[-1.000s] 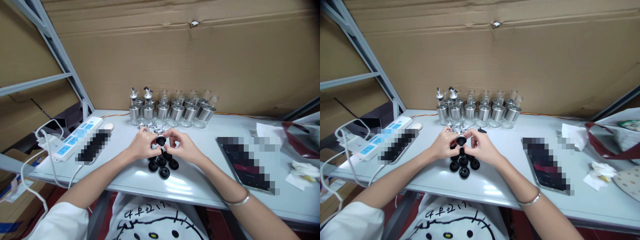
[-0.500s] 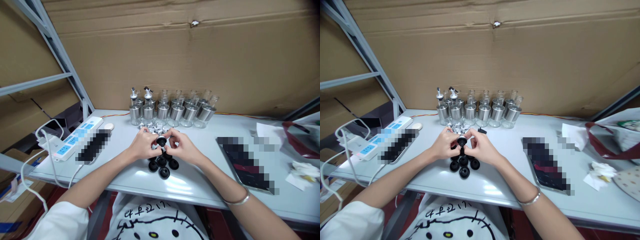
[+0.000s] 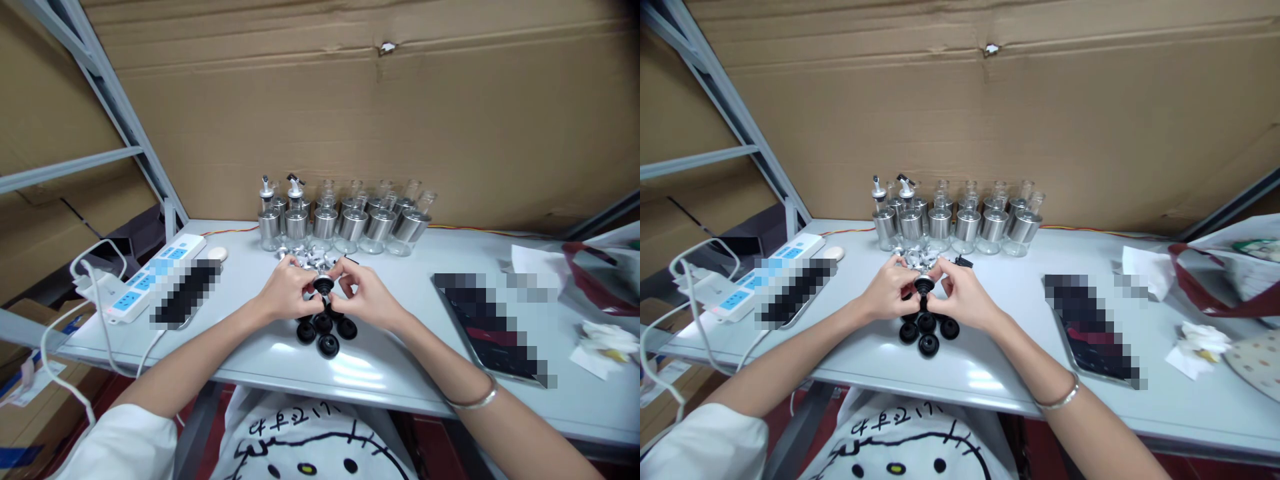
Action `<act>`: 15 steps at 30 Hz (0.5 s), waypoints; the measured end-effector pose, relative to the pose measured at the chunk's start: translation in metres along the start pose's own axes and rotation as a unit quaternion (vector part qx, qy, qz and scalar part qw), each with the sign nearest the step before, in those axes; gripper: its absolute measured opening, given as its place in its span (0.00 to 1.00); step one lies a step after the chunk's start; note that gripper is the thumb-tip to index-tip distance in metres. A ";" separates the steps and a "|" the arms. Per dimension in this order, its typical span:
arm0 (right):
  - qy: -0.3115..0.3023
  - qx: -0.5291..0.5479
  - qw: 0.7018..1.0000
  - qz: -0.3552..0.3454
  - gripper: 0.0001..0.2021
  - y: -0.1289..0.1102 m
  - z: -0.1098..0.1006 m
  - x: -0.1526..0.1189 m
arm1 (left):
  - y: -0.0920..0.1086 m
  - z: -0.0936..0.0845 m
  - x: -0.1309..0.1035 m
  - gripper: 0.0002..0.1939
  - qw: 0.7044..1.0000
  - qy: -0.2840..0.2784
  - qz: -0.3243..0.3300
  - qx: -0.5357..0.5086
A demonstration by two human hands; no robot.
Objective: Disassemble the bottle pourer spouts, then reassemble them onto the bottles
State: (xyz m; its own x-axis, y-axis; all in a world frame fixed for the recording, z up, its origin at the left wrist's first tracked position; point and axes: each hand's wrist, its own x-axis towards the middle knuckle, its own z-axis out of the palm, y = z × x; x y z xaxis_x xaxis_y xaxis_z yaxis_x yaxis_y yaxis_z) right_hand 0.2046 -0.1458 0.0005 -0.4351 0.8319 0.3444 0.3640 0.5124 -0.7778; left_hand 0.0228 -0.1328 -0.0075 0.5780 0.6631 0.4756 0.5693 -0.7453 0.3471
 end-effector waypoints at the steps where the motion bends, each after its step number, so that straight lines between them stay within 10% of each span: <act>1: 0.004 -0.003 1.000 -0.001 0.08 0.001 0.000 0.000 | 0.000 0.000 0.000 0.09 1.000 -0.001 0.002 -0.001; 15: 0.018 0.000 1.000 -0.019 0.09 0.005 0.003 -0.001 | 0.000 0.000 0.001 0.10 1.000 -0.008 0.027 0.002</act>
State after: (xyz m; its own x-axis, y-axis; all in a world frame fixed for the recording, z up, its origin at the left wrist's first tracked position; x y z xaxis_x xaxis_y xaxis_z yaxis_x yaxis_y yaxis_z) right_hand 0.2044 -0.1442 -0.0055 -0.4190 0.8185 0.3931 0.3474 0.5444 -0.7635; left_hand 0.0232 -0.1317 -0.0071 0.6167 0.6236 0.4804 0.5395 -0.7792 0.3189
